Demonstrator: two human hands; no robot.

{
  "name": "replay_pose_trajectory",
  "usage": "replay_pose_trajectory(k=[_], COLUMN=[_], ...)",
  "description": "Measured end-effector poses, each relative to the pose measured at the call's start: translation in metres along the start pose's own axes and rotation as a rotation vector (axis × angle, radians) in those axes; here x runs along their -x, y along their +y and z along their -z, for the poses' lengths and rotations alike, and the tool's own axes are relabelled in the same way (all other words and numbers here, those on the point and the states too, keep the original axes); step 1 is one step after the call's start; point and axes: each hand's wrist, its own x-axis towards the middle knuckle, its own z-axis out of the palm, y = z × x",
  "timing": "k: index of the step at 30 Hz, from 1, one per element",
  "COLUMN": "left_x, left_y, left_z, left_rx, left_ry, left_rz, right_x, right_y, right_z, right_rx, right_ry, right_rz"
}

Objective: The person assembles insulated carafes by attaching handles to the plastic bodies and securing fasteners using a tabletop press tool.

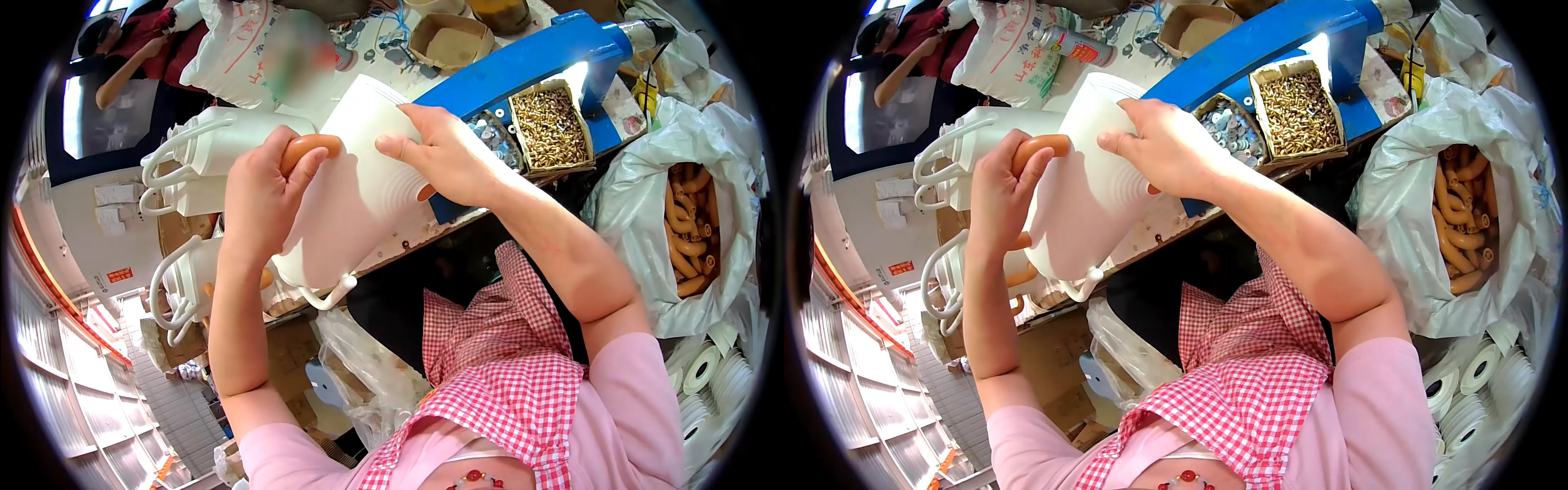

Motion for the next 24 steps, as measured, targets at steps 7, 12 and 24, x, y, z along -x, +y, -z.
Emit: replay_pose_trajectory(k=[7, 12, 24], left_x=[0.001, 0.0, -0.01], left_y=[0.003, 0.001, -0.029], left_z=[0.0, -0.003, -0.006], left_rx=[0.022, -0.003, 0.168], left_ry=[-0.024, -0.001, -0.1], left_rz=[0.039, 0.012, -0.025], right_x=[0.002, 0.002, 0.008], right_y=[-0.002, 0.001, -0.004], right_z=[0.0, -0.001, 0.01], right_rx=[0.054, 0.017, 0.145], right_ry=[0.014, 0.023, -0.015], right_rz=[0.002, 0.031, 0.032])
